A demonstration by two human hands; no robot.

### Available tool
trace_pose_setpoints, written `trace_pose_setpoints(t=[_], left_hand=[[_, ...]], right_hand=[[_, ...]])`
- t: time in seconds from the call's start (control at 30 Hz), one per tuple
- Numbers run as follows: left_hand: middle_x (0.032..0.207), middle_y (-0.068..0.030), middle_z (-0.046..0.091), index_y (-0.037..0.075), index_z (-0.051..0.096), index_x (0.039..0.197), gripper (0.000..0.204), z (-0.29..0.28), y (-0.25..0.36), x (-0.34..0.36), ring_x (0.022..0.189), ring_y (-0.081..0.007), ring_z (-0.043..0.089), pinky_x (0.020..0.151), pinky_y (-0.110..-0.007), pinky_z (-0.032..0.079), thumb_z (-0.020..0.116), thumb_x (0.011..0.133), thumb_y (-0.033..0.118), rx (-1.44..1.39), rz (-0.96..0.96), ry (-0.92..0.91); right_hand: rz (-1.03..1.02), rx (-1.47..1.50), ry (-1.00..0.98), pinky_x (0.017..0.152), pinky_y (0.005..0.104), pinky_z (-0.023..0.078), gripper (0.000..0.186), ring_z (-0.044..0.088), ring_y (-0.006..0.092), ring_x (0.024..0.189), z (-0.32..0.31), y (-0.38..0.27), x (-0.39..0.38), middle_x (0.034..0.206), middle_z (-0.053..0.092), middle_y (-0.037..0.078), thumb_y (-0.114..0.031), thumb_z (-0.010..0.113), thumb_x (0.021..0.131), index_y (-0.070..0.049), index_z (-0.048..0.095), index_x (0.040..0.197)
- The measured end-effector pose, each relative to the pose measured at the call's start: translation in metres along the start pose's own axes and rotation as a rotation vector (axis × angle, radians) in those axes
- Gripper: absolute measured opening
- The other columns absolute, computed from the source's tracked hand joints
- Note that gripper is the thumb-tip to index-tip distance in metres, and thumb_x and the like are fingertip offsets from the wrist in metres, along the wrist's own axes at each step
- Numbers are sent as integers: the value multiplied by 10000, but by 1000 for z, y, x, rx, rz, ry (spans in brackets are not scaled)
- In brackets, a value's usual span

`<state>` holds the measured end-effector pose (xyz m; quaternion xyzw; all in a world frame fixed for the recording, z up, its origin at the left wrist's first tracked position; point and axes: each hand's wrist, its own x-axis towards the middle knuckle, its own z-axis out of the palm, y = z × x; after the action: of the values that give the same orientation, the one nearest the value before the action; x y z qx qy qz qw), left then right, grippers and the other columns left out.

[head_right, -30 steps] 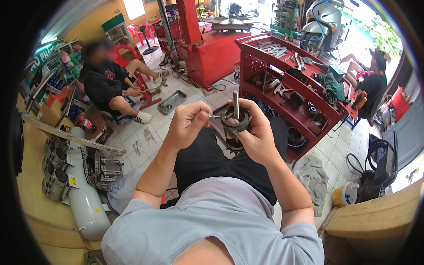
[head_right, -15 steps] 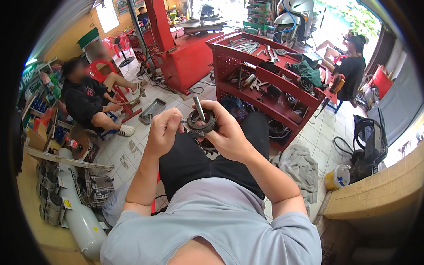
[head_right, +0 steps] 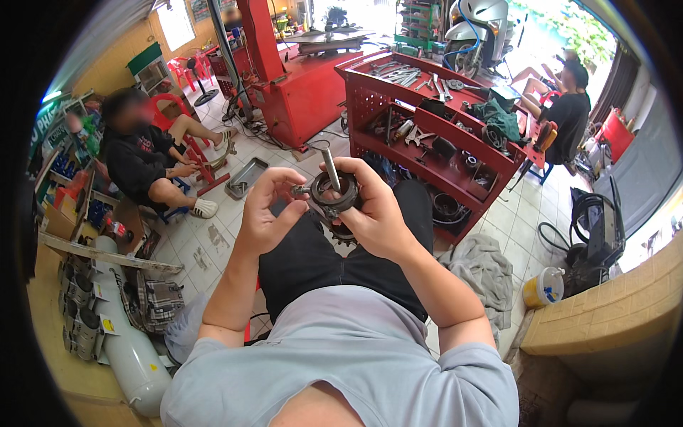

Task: The person sits on a low stool in a workshop and uses a small wrench to tighten bolts on a cylindrical mechanical component held in their lap. They repeatedly adjust the component's position and rotate the wrench to secure the fasteners.

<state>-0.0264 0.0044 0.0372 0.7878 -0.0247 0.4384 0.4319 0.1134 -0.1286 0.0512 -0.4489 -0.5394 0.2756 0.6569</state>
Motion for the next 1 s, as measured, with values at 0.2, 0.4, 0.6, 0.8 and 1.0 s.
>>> trace_pose_setpoints(t=[0.2,0.4,0.6,0.8,1.0], left_hand=[[747,-49,557,2,567,887,251,-4,-4,-1,635,-110,543,591,-233,427,529,954,241,96,-15,-14],[602,-38,480,12,557,763,355,-5,-6,-5,553,-130,475,518,-262,374,486,976,287,115,-100,14],[761,-31,562,5,598,873,357,-7,-3,-4,634,-77,506,573,-213,401,465,980,318,-70,-266,-57],[849,-41,596,0,588,974,120,-3,1,0,683,-93,570,632,-230,436,594,886,82,0,10,-14],[702,-42,568,-2,581,886,340,-2,-2,-2,627,-103,547,568,-236,421,505,963,320,110,-83,-34]], right_hand=[[-11,34,-45,618,192,442,315,506,34,734,2,-1,-1,950,539,7,-94,562,928,-24,470,1222],[6,-5,-113,630,201,452,318,509,39,752,5,2,-2,957,543,8,-103,541,941,-32,455,1239],[13,-6,-52,640,188,446,314,507,32,768,3,4,-3,954,552,9,-72,544,931,-31,460,1230],[-34,28,-3,611,190,467,306,517,28,779,-1,5,-2,931,550,2,-79,567,922,-40,477,1212],[-1,41,-31,600,186,456,309,521,29,753,3,2,-3,916,555,1,-82,569,922,-28,473,1211]])
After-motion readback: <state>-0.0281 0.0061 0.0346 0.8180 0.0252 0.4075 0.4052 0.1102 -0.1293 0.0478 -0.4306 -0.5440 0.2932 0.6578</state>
